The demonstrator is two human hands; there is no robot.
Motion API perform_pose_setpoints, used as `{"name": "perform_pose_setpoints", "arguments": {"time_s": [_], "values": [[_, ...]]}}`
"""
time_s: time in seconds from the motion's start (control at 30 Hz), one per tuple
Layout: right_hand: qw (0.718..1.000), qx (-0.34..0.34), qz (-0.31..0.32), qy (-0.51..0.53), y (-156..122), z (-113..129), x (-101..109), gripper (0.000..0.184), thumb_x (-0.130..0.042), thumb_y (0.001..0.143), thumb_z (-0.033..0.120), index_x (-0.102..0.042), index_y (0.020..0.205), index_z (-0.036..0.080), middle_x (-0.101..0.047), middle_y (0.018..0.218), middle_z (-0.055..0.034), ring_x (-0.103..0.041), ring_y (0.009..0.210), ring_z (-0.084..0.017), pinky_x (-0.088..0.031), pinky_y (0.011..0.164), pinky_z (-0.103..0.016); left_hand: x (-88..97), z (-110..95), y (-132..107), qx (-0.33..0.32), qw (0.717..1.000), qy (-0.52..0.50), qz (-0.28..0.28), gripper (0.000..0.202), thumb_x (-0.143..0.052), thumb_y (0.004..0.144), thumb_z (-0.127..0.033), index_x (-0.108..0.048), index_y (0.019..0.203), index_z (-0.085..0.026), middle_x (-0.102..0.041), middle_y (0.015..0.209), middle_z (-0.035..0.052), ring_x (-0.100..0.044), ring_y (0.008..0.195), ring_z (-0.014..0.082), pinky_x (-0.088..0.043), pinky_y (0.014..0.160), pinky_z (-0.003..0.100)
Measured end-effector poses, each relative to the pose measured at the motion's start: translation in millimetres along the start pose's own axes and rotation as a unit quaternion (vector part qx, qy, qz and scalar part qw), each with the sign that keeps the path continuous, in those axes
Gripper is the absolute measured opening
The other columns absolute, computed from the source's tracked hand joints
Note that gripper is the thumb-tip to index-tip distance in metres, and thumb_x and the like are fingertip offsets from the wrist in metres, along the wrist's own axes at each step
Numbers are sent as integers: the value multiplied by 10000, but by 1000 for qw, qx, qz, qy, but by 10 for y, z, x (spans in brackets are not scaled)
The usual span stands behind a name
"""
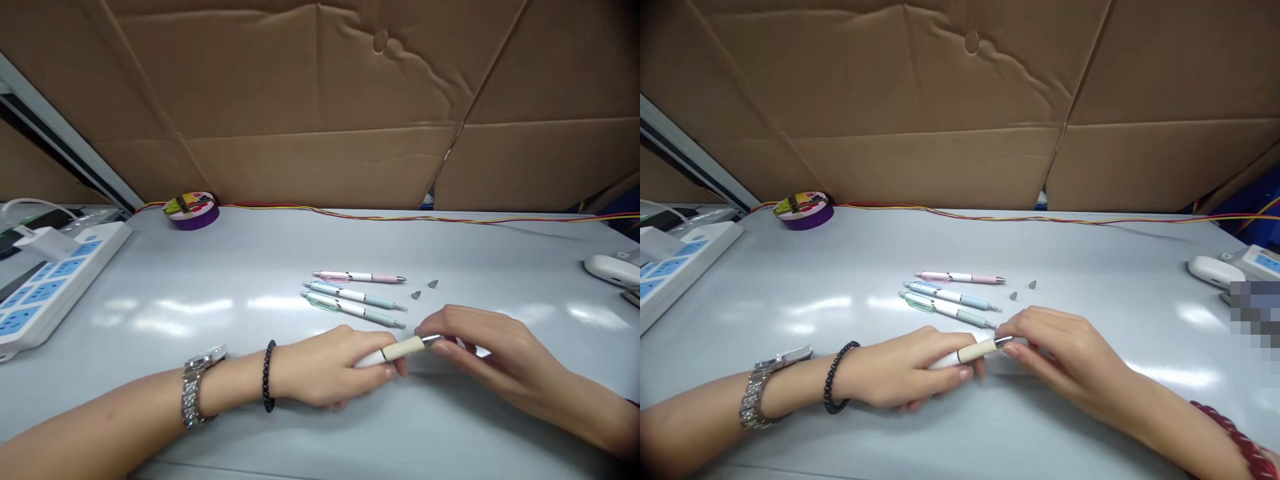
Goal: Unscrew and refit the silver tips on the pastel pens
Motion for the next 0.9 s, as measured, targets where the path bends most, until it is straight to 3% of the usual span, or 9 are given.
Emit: {"name": "perform_pose_setpoints", "arguments": {"time_s": [0.07, 0.17, 0.3, 0.67, 0.8, 0.9], "values": [[1000, -12, 6, 25, 8, 20, 3, 168, -423, 921, 299, -564, 901, 211, -608, 732, -8, -538, 598, -131, -414, 540, -225, -5, 6, 2, 4, 1000, 3, 6, 169, -397, 934, -243, -504, 1065, -239, -429, 592, -73, -451, 373, 63, -391, 395, 151], [993, -90, 15, 74, 11, 8, -34, 331, -360, 944, 344, -494, 678, 201, -493, 583, 23, -433, 501, -115, -365, 485, -218, -6, 18, 5, 10, 1000, 5, 10, 172, -395, 933, -251, -502, 1068, -244, -436, 604, -69, -460, 378, 65, -390, 383, 148], [976, -177, 49, 113, -6, -36, -126, 376, -359, 945, 385, -477, 641, 196, -441, 568, 29, -398, 513, -118, -333, 483, -225, -3, 24, 6, 13, 1000, 13, 4, 171, -399, 931, -260, -506, 1063, -238, -435, 587, -68, -449, 371, 65, -388, 388, 149], [976, -155, 71, 136, 3, -6, -99, 261, -392, 921, 399, -545, 826, 210, -582, 721, -3, -504, 629, -147, -396, 574, -251, -3, 19, 0, 11, 1000, 15, 4, 171, -402, 924, -243, -507, 1059, -229, -417, 507, -84, -451, 365, 72, -393, 405, 143], [971, -173, 74, 145, 6, -44, -123, 335, -368, 934, 411, -556, 750, 202, -564, 648, 4, -500, 586, -143, -401, 553, -251, -4, 14, 8, 15, 1000, 6, 0, 166, -408, 918, -236, -508, 1050, -231, -433, 572, -70, -452, 369, 68, -389, 387, 147], [976, -161, 57, 136, 13, -58, -64, 241, -440, 913, 385, -599, 842, 219, -617, 743, -8, -547, 643, -148, -431, 576, -252, -10, 19, 11, 18, 1000, -16, 1, 178, -400, 918, -241, -503, 1063, -239, -429, 596, -66, -445, 365, 71, -379, 359, 152]]}}
Point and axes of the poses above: each hand's wrist, its own y-axis towards the middle knuckle, its own x-axis out of the back of the hand, z = x × y, the point moved 6 cm from there along y, towards the middle knuckle
